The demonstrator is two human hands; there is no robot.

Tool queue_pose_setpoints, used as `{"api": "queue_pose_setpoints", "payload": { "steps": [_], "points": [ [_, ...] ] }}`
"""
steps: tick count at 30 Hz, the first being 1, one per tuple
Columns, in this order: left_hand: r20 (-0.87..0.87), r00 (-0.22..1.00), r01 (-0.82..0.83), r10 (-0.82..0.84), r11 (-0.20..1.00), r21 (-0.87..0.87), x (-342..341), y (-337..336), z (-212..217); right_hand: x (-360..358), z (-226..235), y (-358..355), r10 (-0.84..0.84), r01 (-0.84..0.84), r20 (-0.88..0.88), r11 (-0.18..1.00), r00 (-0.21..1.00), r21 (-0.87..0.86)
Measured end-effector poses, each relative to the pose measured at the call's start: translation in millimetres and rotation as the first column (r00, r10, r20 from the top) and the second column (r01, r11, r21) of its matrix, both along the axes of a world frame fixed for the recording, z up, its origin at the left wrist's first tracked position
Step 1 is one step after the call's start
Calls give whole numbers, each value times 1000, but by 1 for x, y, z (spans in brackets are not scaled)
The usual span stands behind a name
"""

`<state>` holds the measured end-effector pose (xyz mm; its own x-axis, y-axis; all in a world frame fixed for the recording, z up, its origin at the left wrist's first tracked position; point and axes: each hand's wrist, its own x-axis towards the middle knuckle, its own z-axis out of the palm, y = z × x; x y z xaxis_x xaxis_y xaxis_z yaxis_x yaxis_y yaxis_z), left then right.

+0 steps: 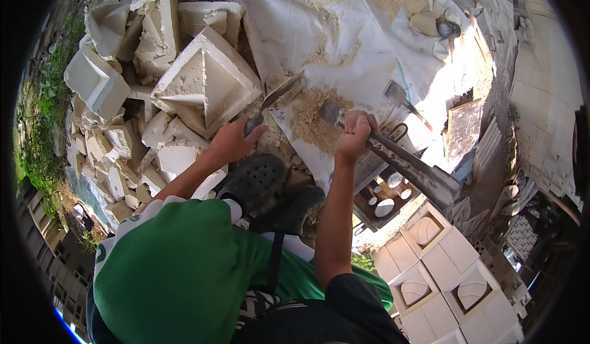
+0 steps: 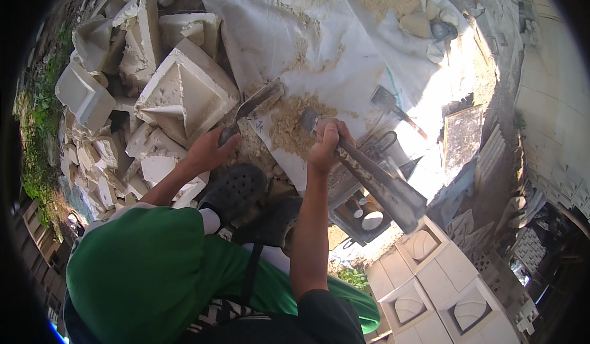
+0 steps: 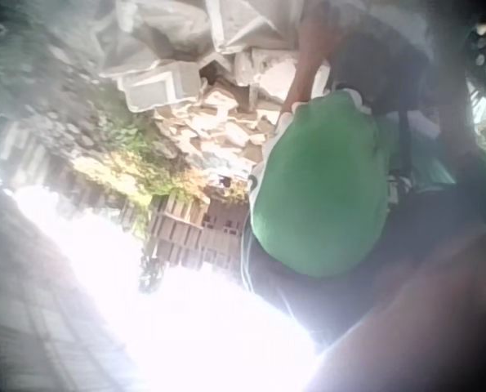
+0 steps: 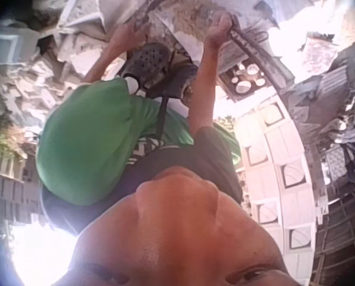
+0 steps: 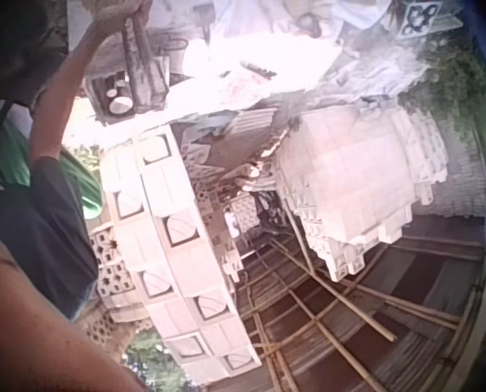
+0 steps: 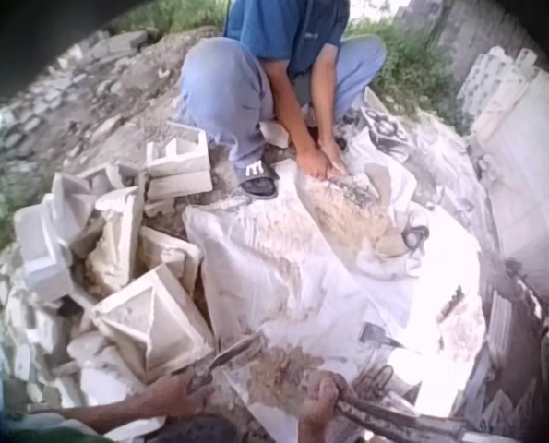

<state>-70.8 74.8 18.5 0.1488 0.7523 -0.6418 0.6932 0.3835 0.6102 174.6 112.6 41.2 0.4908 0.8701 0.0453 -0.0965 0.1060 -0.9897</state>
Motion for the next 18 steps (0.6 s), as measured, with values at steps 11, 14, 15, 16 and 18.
{"api": "queue_pose_setpoints", "payload": {
  "steps": [11, 14, 15, 16, 18],
  "points": [
    [12, 1000, 1, -2, 998, 64, -4, -8, -6, 9, 26, 4, 24, -24, -41, 1000, 999, 3],
    [-21, 999, 27, -25, 998, 56, -3, -4, -8, 0, 32, 3, 63, -58, -38, 990, 997, 128],
    [-30, 999, 32, -30, 998, 59, -2, -3, -8, 0, 17, 0, 48, -49, 10, 990, 999, 136],
    [-43, 999, 33, -30, 998, 57, -1, -5, -5, -1, -2, -5, 36, -44, 54, 989, 998, 138],
    [-34, 999, 21, -19, 998, 53, -1, -9, -4, 0, -33, -10, -28, 28, 154, 1000, 988, 6]
  ]
}}
